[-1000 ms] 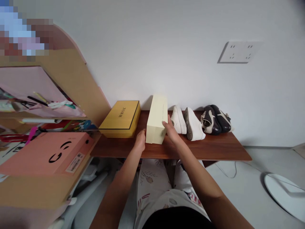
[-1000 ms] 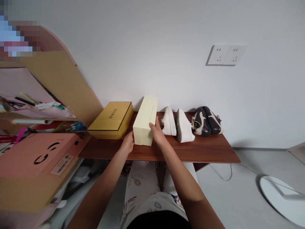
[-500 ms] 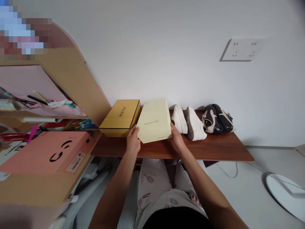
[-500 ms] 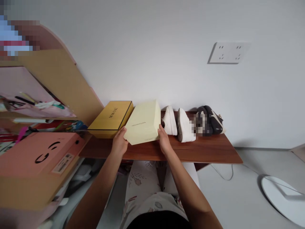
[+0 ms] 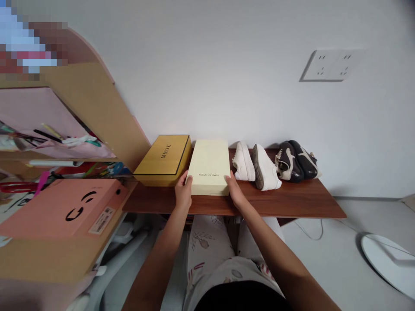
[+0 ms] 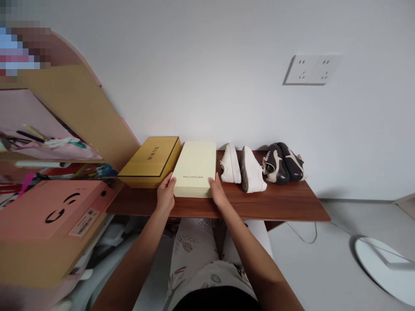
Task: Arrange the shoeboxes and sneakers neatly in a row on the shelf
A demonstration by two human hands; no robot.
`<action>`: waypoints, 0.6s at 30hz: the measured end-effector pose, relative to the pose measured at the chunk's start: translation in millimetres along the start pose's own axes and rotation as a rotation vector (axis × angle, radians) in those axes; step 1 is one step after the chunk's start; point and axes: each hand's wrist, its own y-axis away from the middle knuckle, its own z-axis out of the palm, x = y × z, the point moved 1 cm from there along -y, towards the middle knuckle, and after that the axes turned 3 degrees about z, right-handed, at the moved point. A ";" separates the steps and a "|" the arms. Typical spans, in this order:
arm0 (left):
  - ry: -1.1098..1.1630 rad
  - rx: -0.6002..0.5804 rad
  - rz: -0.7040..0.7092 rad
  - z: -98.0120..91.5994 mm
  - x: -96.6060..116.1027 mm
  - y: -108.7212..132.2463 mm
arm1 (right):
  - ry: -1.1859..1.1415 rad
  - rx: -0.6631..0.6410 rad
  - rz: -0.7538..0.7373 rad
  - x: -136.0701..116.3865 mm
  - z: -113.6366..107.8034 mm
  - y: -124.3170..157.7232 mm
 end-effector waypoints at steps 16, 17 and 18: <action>-0.137 -0.008 0.056 16.7 0.7 -29.3 | 0.031 0.044 0.033 -16.8 6.7 -26.3; -0.179 -0.010 0.066 17.2 3.4 -28.4 | 0.040 0.044 0.042 -18.3 8.0 -25.4; -0.236 -0.010 0.081 17.7 6.8 -26.4 | 0.048 0.047 0.048 -20.0 8.8 -23.5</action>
